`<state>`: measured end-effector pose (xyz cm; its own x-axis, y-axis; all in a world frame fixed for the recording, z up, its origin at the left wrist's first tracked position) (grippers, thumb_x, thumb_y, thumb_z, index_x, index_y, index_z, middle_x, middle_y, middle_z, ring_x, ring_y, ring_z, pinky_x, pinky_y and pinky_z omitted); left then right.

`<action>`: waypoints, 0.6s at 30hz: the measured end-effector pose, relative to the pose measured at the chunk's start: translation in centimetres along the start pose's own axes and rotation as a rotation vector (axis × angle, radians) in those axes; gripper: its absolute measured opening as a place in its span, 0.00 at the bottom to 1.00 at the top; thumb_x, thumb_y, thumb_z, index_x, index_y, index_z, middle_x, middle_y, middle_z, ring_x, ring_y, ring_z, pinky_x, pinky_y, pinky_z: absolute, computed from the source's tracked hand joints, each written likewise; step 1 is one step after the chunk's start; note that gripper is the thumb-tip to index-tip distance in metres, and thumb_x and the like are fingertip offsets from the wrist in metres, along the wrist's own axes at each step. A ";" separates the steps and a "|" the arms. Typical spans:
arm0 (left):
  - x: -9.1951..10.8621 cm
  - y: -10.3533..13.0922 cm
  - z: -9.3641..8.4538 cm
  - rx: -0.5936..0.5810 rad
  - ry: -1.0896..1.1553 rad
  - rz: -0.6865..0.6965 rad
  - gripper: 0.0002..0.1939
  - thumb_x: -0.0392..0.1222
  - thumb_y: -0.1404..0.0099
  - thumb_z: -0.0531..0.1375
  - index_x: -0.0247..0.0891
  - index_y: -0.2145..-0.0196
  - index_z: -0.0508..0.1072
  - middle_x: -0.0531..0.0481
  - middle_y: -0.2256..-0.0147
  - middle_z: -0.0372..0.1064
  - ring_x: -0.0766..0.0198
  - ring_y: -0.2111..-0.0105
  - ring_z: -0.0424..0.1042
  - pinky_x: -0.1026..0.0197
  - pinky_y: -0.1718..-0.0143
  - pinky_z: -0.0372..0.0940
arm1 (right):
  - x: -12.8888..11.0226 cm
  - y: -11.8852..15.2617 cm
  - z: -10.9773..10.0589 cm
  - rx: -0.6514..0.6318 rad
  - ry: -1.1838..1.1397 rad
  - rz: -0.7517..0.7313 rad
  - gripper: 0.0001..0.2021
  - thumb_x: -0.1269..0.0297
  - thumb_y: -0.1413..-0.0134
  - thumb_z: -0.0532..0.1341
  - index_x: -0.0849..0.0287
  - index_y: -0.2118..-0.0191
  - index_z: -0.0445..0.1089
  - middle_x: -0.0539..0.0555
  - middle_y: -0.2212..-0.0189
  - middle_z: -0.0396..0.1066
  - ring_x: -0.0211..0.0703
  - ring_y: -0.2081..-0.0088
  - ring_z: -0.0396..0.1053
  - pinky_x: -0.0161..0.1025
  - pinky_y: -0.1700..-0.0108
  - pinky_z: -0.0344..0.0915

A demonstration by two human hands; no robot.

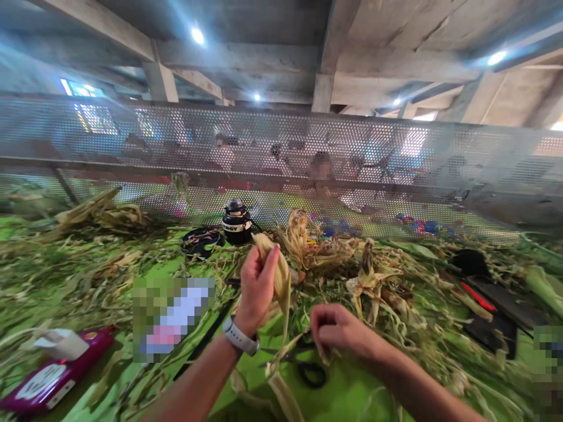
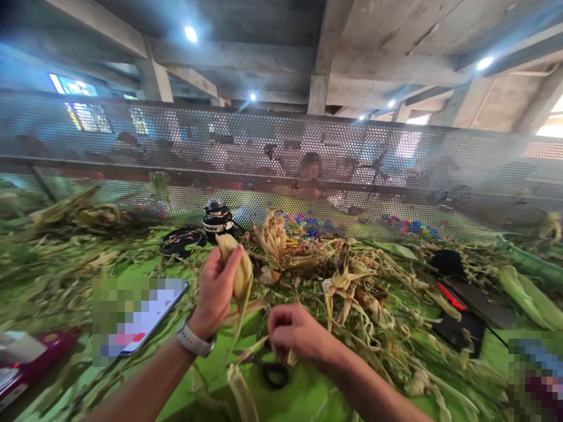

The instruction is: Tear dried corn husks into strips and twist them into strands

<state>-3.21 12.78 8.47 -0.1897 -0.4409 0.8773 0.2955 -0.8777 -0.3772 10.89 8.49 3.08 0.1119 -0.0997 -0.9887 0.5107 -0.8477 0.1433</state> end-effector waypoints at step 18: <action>-3.8 2.7 4.1 -0.635 0.067 -0.583 0.16 0.42 0.54 0.69 0.33 0.68 0.74 0.51 0.72 0.72 0.69 0.76 0.67 0.66 0.73 0.62 | -2.0 -0.3 -3.3 0.228 -0.062 -0.221 0.15 0.55 0.56 0.66 0.62 0.71 0.66 0.47 0.78 0.69 0.33 0.77 0.66 0.32 0.72 0.64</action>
<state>2.14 12.80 5.34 -0.2087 0.1195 0.9706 -0.4414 -0.8972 0.0156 13.33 10.66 5.12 -0.0358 0.0743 -0.9966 0.3116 -0.9467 -0.0818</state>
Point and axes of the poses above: each hand's wrist, its own y-axis away from the middle knuckle, its own z-axis out of the palm, x = y × z, the point moved 8 cm from there along -y, towards the middle knuckle
